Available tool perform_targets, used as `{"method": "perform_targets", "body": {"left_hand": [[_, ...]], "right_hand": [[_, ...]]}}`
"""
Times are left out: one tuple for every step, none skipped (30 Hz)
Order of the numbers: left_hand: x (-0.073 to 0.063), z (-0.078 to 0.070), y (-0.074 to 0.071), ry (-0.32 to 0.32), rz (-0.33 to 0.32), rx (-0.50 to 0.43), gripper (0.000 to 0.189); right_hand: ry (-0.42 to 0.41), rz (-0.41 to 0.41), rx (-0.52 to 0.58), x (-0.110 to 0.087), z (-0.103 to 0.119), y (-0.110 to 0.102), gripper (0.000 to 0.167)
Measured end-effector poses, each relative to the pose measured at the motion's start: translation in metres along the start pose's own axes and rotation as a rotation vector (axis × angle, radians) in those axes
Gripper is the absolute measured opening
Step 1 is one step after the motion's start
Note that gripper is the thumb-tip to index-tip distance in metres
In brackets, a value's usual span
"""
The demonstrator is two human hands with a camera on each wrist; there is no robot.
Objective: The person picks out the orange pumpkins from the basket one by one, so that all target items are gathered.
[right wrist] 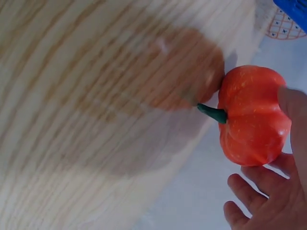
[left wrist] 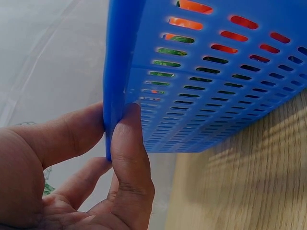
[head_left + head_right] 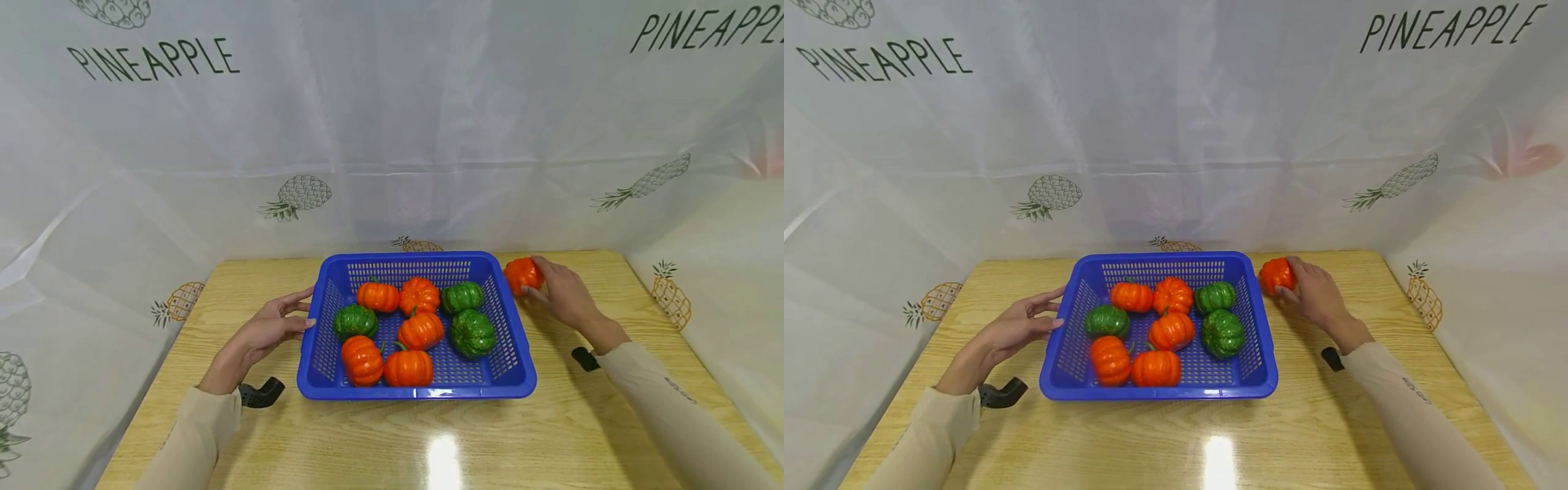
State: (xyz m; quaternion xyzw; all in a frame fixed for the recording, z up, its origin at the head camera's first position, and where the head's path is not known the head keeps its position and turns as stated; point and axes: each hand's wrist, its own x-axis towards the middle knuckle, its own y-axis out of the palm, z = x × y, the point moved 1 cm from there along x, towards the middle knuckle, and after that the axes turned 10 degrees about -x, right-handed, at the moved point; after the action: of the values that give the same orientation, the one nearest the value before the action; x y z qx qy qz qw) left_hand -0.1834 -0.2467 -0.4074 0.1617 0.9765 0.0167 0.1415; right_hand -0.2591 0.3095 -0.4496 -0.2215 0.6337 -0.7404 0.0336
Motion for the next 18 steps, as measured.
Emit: {"method": "perform_targets", "body": {"left_hand": [[-0.0001,0.0000,0.0000,0.000,0.000,0.000,0.078],[-0.0001,0.0000,0.0001,0.000,0.000,0.000,0.078],[-0.0001,0.0000,0.0002,0.000,0.000,0.000,0.078],[-0.0001,0.0000,0.0002,0.000,0.000,-0.001,0.078],[-0.0001,0.0001,0.0003,0.000,0.000,-0.001,0.078],[0.0000,0.0001,0.0004,0.001,0.001,-0.001,0.078],[0.0000,0.0002,0.0005,0.003,0.002,-0.002,0.078],[0.0000,0.0003,0.0006,0.004,0.002,-0.003,0.078],[0.0000,0.0004,0.0006,0.004,0.002,-0.004,0.078],[0.0000,0.0005,0.0006,0.005,0.002,-0.004,0.078],[-0.0002,0.0005,0.0007,0.005,0.002,-0.003,0.078],[-0.0003,0.0005,0.0007,0.005,0.002,-0.004,0.078],[-0.0004,0.0006,0.0006,0.005,0.001,-0.004,0.078],[-0.0005,0.0006,0.0005,0.004,0.001,-0.005,0.078],[-0.0006,0.0006,0.0005,0.004,0.001,-0.006,0.078],[-0.0007,0.0005,0.0004,0.004,0.002,-0.006,0.078],[-0.0008,0.0005,0.0003,0.005,0.002,-0.006,0.078],[-0.0009,0.0004,0.0002,0.005,0.002,-0.008,0.078]], "right_hand": [[-0.002,0.007,0.003,0.0003,-0.0005,0.0003,0.075],[-0.004,0.012,0.002,0.0006,-0.0012,0.0008,0.076],[-0.006,0.015,0.002,0.0008,-0.0019,0.0011,0.077],[-0.008,0.016,0.002,0.0011,-0.0025,0.0012,0.078],[-0.009,0.017,0.002,0.0017,-0.0034,0.0017,0.078],[-0.010,0.017,0.003,0.0020,-0.0038,0.0016,0.079],[-0.009,0.018,0.004,0.0022,-0.0040,0.0015,0.079],[-0.007,0.019,0.003,0.0025,-0.0043,0.0014,0.079],[-0.005,0.022,0.005,0.0028,-0.0043,0.0010,0.079],[-0.003,0.025,0.005,0.0031,-0.0041,0.0006,0.080],[-0.001,0.030,0.006,0.0034,-0.0040,0.0002,0.080],[0.003,0.033,0.006,0.0034,-0.0034,-0.0007,0.080],[0.006,0.038,0.005,0.0036,-0.0031,-0.0013,0.079],[0.007,0.041,0.005,0.0039,-0.0028,-0.0020,0.079],[0.010,0.044,0.007,0.0040,-0.0024,-0.0028,0.079],[0.011,0.048,0.006,0.0042,-0.0021,-0.0035,0.078],[0.012,0.050,0.006,0.0044,-0.0019,-0.0042,0.078],[0.012,0.052,0.005,0.0045,-0.0018,-0.0048,0.078]]}}
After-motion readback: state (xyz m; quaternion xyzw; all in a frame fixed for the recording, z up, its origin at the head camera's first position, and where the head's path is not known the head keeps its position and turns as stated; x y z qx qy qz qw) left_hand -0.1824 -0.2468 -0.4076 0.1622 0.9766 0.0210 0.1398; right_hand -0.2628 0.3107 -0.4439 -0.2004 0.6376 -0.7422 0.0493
